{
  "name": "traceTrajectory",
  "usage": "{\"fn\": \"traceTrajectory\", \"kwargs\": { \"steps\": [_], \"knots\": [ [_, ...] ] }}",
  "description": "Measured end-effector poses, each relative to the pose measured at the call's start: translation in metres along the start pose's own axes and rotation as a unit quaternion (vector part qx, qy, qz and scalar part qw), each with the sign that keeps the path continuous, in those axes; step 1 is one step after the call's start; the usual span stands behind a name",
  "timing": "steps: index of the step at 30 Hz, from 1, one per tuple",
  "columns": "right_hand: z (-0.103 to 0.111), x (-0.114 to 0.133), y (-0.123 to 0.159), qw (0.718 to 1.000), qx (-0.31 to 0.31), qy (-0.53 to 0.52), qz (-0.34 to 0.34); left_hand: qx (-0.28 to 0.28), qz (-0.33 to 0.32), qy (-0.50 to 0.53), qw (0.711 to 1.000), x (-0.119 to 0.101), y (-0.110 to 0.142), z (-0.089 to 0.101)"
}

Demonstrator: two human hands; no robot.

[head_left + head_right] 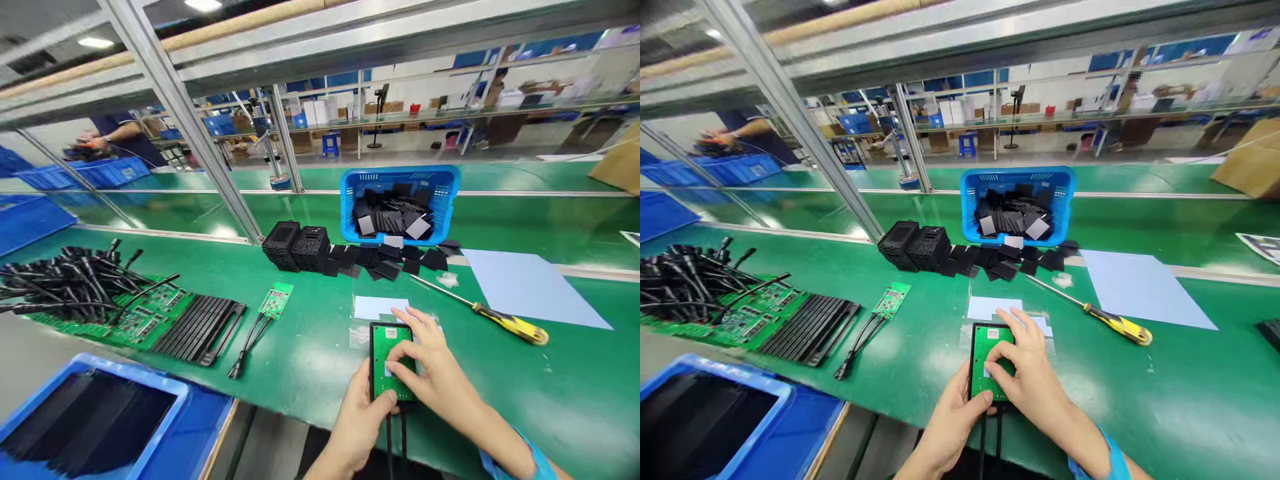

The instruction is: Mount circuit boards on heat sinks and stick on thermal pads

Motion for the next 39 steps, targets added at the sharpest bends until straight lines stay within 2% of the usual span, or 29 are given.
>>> {"fn": "traceTrajectory", "kwargs": {
  "steps": [4, 8, 10, 13, 16, 22, 28, 33, 39],
  "knots": [
    [-0.004, -0.004, 0.0, 0.998, -0.009, -0.039, -0.046, 0.005, 0.008, 0.034, 0.999, 0.007, -0.001, 0.0],
    [0.002, -0.031, -0.009, 0.99, -0.048, -0.105, -0.087, -0.016, 0.013, 0.124, 0.992, 0.0, -0.005, 0.012],
    [0.004, -0.049, -0.011, 0.994, -0.025, -0.073, -0.082, -0.051, -0.003, 0.176, 0.983, -0.007, -0.009, 0.023],
    [0.001, -0.071, -0.008, 0.997, 0.04, 0.037, -0.049, -0.092, -0.02, 0.244, 0.965, -0.016, -0.016, 0.04],
    [-0.005, -0.081, -0.007, 0.993, 0.06, 0.1, -0.014, -0.093, -0.009, 0.278, 0.956, -0.019, -0.021, 0.05],
    [-0.012, -0.087, -0.031, 0.991, 0.105, 0.081, 0.027, -0.057, 0.006, 0.258, 0.965, -0.017, -0.023, 0.052],
    [-0.008, -0.115, -0.052, 0.99, 0.106, 0.095, 0.001, -0.042, 0.016, 0.235, 0.971, -0.014, -0.024, 0.057],
    [0.005, -0.134, -0.045, 0.987, 0.098, 0.123, -0.036, -0.026, 0.028, 0.241, 0.97, -0.012, -0.024, 0.061],
    [0.003, -0.128, -0.029, 0.982, 0.117, 0.147, -0.028, -0.01, 0.041, 0.244, 0.969, -0.013, -0.029, 0.053]
  ]
}}
Point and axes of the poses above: each hand's wrist, its own y-axis away from the middle knuckle, its own z-axis out of the back of the hand, x = y × z, the point moved 1 cm from there along -y, towards the middle knuckle, and after that the axes turned 7 degrees about z, right-handed, at the moved point
